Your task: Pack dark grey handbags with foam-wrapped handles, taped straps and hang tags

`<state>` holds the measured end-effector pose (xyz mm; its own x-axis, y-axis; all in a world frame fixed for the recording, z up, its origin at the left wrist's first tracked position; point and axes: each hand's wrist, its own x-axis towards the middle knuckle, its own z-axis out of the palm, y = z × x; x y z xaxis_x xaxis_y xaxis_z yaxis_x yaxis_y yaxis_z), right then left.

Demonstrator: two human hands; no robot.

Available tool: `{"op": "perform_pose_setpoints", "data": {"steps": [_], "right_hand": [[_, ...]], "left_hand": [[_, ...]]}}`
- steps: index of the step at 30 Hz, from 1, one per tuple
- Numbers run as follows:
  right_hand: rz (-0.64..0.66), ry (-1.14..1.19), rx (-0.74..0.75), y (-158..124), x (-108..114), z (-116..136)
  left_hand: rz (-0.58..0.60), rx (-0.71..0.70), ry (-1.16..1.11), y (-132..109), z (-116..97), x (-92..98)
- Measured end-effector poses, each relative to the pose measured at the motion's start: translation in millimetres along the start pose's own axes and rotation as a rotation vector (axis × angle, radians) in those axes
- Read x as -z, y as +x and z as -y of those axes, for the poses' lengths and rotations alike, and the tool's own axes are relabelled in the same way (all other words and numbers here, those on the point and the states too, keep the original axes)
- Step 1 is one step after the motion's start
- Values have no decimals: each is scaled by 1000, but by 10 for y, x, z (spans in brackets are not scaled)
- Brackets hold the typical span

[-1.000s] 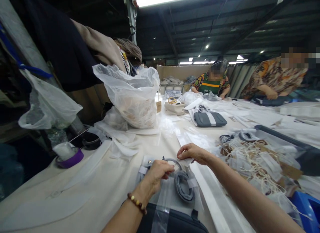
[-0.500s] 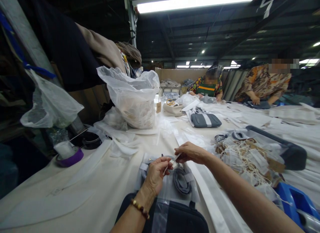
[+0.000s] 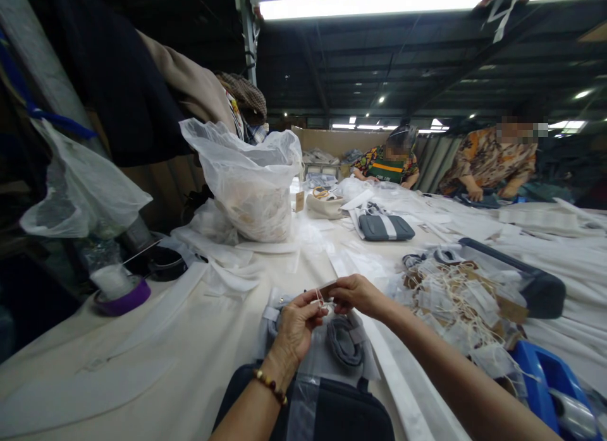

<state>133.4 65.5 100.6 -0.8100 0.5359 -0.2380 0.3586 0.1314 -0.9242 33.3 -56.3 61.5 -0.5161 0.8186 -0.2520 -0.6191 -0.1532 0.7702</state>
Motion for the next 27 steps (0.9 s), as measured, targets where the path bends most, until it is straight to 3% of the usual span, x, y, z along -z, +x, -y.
{"op": "perform_pose_setpoints", "data": {"steps": [9, 14, 18, 21, 27], "right_hand": [[-35, -313, 90, 22, -64, -42], [-66, -542, 150, -14, -123, 12], [-71, -652, 209, 20, -173, 30], [-81, -641, 236, 29, -210, 9], [-174, -337, 193, -38, -319, -4]], "left_hand": [[-62, -71, -79, 53, 40, -53], [-81, -99, -14, 70, 41, -32], [-60, -137, 181, 53, 57, -29], [-111, -204, 366, 80, 60, 2], [-161, -443, 832, 87, -44, 52]]}}
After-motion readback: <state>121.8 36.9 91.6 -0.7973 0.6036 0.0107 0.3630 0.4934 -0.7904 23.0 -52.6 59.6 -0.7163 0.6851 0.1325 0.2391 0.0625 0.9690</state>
